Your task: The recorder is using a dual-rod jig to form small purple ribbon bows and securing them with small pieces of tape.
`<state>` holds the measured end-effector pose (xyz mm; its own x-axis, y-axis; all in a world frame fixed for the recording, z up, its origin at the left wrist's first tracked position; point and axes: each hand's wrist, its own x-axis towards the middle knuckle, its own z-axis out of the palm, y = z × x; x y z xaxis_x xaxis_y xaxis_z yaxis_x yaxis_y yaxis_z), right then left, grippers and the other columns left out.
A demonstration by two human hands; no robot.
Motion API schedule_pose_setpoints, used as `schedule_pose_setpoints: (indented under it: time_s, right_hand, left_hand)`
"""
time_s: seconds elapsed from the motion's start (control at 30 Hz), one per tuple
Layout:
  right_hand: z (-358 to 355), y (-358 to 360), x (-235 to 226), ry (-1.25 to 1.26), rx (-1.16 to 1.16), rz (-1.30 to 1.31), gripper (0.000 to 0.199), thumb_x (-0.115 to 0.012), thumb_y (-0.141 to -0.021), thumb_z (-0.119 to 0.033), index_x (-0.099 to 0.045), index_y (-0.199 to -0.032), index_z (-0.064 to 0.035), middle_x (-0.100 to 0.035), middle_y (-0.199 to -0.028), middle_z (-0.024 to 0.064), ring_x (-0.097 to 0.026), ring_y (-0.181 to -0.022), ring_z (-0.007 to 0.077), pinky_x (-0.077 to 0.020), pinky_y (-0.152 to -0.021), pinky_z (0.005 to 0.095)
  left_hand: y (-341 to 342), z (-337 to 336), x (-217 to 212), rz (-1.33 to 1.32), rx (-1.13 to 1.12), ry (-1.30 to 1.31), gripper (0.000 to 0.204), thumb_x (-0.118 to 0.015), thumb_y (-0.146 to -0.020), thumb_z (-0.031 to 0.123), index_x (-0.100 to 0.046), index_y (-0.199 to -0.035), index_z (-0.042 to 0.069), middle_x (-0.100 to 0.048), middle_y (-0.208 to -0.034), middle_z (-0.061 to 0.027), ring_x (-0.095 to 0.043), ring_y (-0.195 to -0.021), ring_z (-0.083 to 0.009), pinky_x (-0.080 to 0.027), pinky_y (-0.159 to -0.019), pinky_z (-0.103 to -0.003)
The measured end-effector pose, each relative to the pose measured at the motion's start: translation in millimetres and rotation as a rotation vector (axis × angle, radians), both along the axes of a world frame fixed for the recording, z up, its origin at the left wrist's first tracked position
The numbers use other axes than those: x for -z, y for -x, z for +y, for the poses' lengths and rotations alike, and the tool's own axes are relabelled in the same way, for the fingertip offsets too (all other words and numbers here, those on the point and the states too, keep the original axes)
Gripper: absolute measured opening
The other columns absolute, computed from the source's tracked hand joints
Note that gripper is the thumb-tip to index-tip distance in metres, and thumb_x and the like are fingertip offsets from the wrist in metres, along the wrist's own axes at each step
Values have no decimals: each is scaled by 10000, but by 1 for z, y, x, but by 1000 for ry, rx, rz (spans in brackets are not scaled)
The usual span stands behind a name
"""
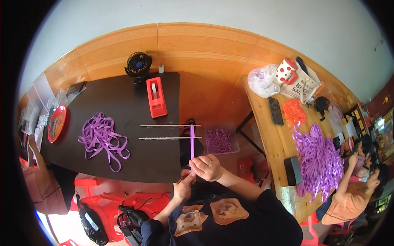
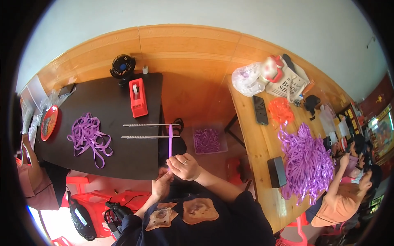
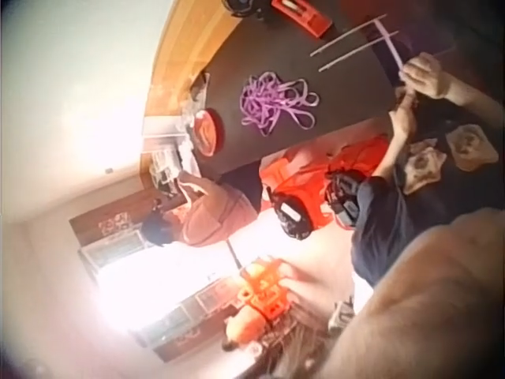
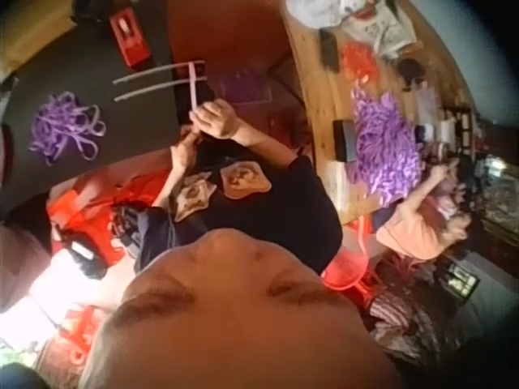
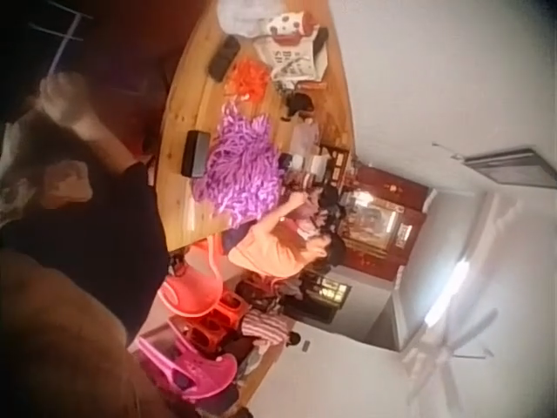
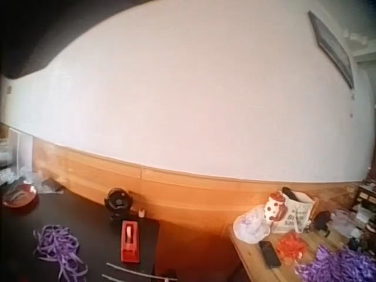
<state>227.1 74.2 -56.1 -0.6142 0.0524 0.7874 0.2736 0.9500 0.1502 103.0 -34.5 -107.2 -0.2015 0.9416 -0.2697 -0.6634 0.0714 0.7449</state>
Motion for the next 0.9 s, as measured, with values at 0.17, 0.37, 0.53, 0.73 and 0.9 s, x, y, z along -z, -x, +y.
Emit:
schedule_pose_setpoints:
  time_s: [0.17,0.37,0.53,0.73,0.9]
  right_hand:
    - [2,2,-4,46,-16,10,234,-732,-677,-98,-671,-893,-28,-630,-927,48,-585,-769,169,-399,-567,280]
    - [5,-4,3,53,-6,-56,218,-722,-683,-110,-674,-882,-37,-634,-934,49,-588,-765,162,-383,-582,287]
    - [7,-9,4,64,4,-66,198,-712,-693,-111,-682,-877,-45,-639,-932,51,-596,-773,163,-387,-596,281]
    - [8,-8,-1,28,-24,-40,204,-727,-682,-106,-681,-871,-43,-649,-954,57,-602,-780,160,-389,-595,279]
    - [9,-9,-10,78,-41,0,173,-716,-677,-101,-668,-826,-29,-633,-940,70,-590,-756,173,-405,-573,276]
  left_hand:
    - [0,1,1,-20,1,-42,81,-675,-864,85,-619,-889,34,-605,-750,-14,-537,-666,-94,-414,-629,-218]
    - [2,5,5,-1,105,-87,79,-663,-879,111,-623,-893,44,-605,-763,-12,-538,-690,-89,-419,-658,-219]
    - [2,5,4,-9,182,-66,85,-642,-900,133,-628,-895,49,-607,-774,-8,-535,-705,-74,-418,-673,-217]
    - [-1,5,4,-72,188,-83,74,-636,-903,123,-631,-887,51,-603,-773,-6,-535,-713,-78,-418,-682,-221]
    - [-1,11,-2,-200,210,-161,147,-574,-941,189,-626,-901,58,-600,-788,-21,-539,-713,-118,-413,-679,-252]
